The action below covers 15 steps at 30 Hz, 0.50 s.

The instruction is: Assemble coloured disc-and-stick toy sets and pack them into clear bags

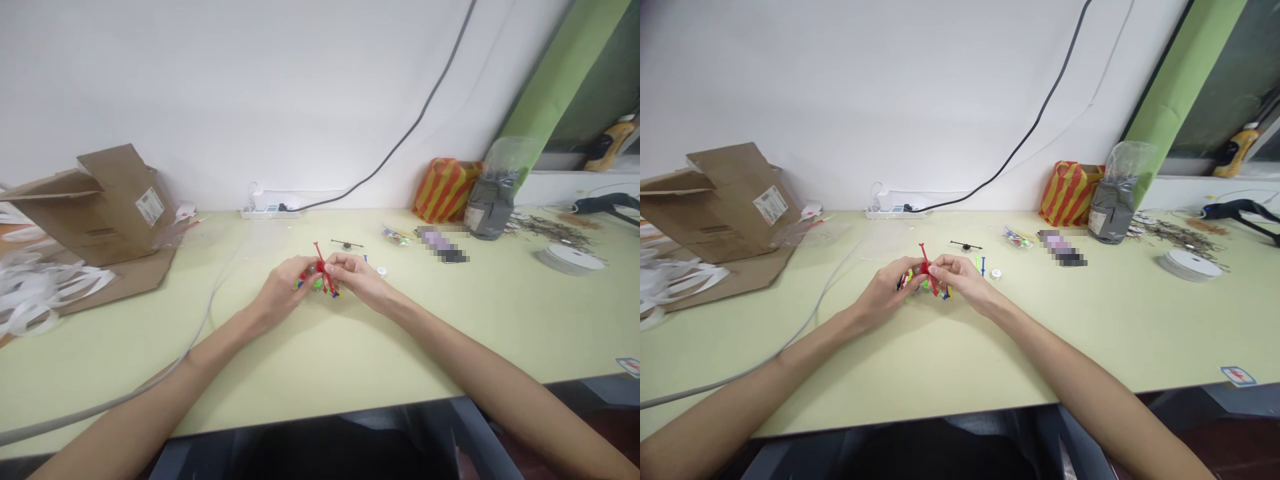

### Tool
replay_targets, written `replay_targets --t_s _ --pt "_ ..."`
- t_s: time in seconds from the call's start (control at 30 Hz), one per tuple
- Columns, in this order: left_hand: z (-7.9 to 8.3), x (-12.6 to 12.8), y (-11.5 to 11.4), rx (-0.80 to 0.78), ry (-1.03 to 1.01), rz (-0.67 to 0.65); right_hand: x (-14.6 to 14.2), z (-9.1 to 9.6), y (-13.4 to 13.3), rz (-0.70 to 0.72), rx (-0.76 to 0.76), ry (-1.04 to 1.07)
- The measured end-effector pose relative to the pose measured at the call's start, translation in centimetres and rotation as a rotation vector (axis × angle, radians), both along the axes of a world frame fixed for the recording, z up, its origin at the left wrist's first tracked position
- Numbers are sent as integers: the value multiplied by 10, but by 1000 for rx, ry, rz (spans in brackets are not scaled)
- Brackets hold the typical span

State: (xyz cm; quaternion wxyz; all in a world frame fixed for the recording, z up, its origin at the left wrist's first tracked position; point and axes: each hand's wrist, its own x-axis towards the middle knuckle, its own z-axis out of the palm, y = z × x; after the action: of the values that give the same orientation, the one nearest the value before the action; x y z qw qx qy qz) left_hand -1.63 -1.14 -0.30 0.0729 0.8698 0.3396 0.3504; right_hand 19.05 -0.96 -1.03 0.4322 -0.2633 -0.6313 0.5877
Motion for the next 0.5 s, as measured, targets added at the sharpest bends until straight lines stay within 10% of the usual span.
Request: replay_targets --t_s 0.5 --pt "-2 2 -12 58 -42 -95 2 -2 -1 60 -62 -52"
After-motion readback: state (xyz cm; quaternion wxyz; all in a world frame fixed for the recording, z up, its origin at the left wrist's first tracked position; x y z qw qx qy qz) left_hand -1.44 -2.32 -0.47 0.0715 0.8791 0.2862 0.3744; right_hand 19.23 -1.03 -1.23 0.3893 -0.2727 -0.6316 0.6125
